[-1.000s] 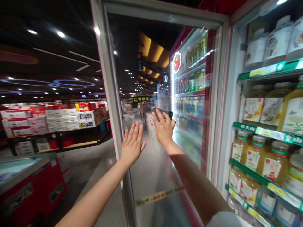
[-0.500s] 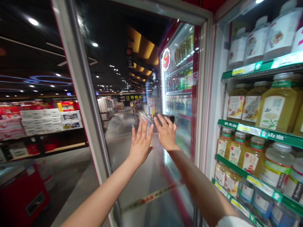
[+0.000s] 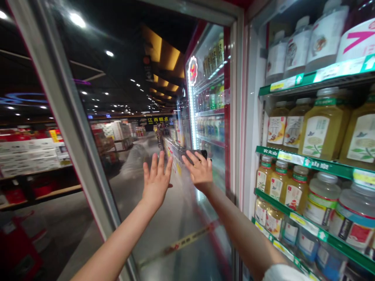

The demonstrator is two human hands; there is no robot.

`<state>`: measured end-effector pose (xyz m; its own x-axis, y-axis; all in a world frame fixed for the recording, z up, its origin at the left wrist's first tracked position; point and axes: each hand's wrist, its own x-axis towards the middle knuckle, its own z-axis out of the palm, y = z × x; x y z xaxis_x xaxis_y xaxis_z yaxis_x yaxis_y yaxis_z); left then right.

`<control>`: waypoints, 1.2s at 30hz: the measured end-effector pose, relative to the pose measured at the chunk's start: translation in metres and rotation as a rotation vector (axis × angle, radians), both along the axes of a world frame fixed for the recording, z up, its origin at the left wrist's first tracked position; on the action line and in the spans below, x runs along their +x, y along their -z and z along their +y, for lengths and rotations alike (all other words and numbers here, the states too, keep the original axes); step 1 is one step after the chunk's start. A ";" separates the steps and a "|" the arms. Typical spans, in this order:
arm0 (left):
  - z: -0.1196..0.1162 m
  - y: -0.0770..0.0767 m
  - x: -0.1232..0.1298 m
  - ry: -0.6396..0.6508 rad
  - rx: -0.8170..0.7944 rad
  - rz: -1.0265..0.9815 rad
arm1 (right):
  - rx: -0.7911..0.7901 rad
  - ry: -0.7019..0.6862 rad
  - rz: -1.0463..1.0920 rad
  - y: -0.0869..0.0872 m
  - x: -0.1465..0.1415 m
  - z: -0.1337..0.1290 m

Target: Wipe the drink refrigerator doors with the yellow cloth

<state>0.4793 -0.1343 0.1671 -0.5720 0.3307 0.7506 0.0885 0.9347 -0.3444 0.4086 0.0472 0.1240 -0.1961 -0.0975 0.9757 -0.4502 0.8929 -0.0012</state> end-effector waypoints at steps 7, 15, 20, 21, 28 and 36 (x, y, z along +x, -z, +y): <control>-0.004 0.002 -0.015 0.056 0.025 0.072 | -0.373 0.059 -0.022 -0.008 -0.036 0.058; 0.034 0.002 -0.013 0.082 0.053 0.088 | -0.126 0.064 -0.105 -0.002 -0.031 0.055; 0.056 0.005 -0.024 0.131 -0.032 0.008 | -0.463 0.155 -0.082 -0.045 -0.038 0.073; 0.058 0.006 -0.027 0.131 -0.018 0.019 | -0.450 0.172 -0.096 -0.056 -0.037 0.072; 0.063 0.014 -0.029 0.173 0.030 0.065 | -0.297 0.232 -0.228 -0.010 -0.026 0.062; 0.062 0.009 -0.023 0.180 0.000 0.017 | -0.587 0.227 -0.023 -0.028 -0.054 0.091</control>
